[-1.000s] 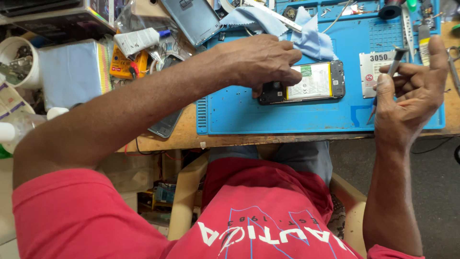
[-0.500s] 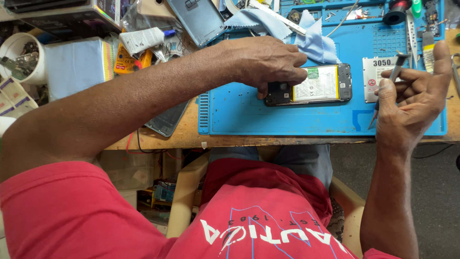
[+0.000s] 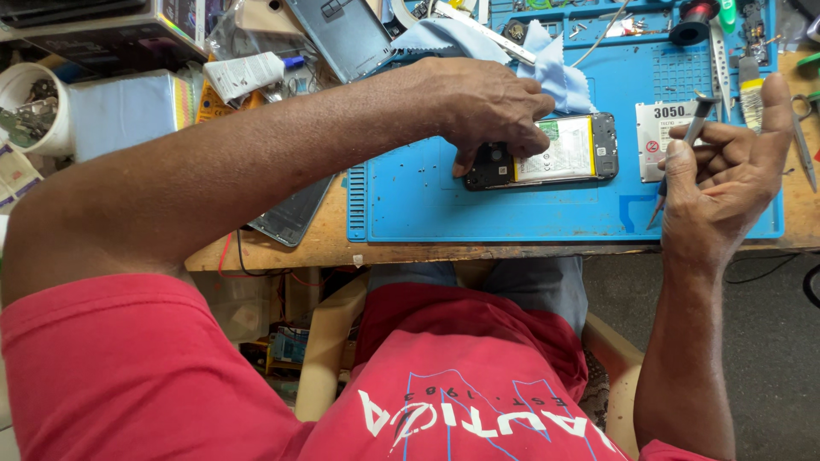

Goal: The person cleans the back of a smartphone with a cloth and tweezers, then uses a screwdriver to remove screws from a disassembled phone on a cluttered workbench. The person handles multiple phone parts and tools throughout the process.

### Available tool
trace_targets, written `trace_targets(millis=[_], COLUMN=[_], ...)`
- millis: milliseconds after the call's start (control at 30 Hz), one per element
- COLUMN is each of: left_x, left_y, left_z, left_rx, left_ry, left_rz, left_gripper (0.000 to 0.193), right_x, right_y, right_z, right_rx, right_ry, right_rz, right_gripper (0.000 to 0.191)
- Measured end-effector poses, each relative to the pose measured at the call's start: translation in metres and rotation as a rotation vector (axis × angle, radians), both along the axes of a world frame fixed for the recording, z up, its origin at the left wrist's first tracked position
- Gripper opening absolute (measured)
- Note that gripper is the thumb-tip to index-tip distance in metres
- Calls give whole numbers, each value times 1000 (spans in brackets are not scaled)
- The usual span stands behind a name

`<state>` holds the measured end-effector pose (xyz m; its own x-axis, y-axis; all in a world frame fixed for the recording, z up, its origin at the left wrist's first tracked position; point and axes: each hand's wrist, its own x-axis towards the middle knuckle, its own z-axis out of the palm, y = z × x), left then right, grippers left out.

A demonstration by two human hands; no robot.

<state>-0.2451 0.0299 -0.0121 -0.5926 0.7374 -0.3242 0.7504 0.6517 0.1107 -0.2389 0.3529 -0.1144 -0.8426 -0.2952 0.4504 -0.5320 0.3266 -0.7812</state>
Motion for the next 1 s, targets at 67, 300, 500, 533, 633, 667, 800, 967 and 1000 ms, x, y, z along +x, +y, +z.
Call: trace_targets(millis=[67,300,500,533,633,667,800,967,1000], left_x=[-2,0,6,8,11,12,16,18,19], left_y=[2,2,3,2,-4,-7,-14,-17,-18], left_z=[-2,-6,-1,2,8,9,10,10,11], left_rx=[29,-5,-41,-45,1,27,103,96,107], left_ry=[3,6,2,-7,-80,-110,-102,-136,-126], left_rz=[-5,-3,3,2,59,87,100,141,134], left_gripper=[80,83,79,78,73,71,70,68,71], right_x=[-1,-1,-1,0,0,1,3,5,5], right_y=[0,4,5,4,2,1,-1,-3,-4], right_z=[0,-6,-11,-10,-8,-7,-7,-7,-6], right_rx=[0,14,-13,-15,-12,-19,14,17,10], right_ry=[8,3,18,18,25,29,41,27,16], right_rz=[4,8,41,38,27,36,16,0,-3], right_gripper=[73,75,73,73,72,72,71,71,72])
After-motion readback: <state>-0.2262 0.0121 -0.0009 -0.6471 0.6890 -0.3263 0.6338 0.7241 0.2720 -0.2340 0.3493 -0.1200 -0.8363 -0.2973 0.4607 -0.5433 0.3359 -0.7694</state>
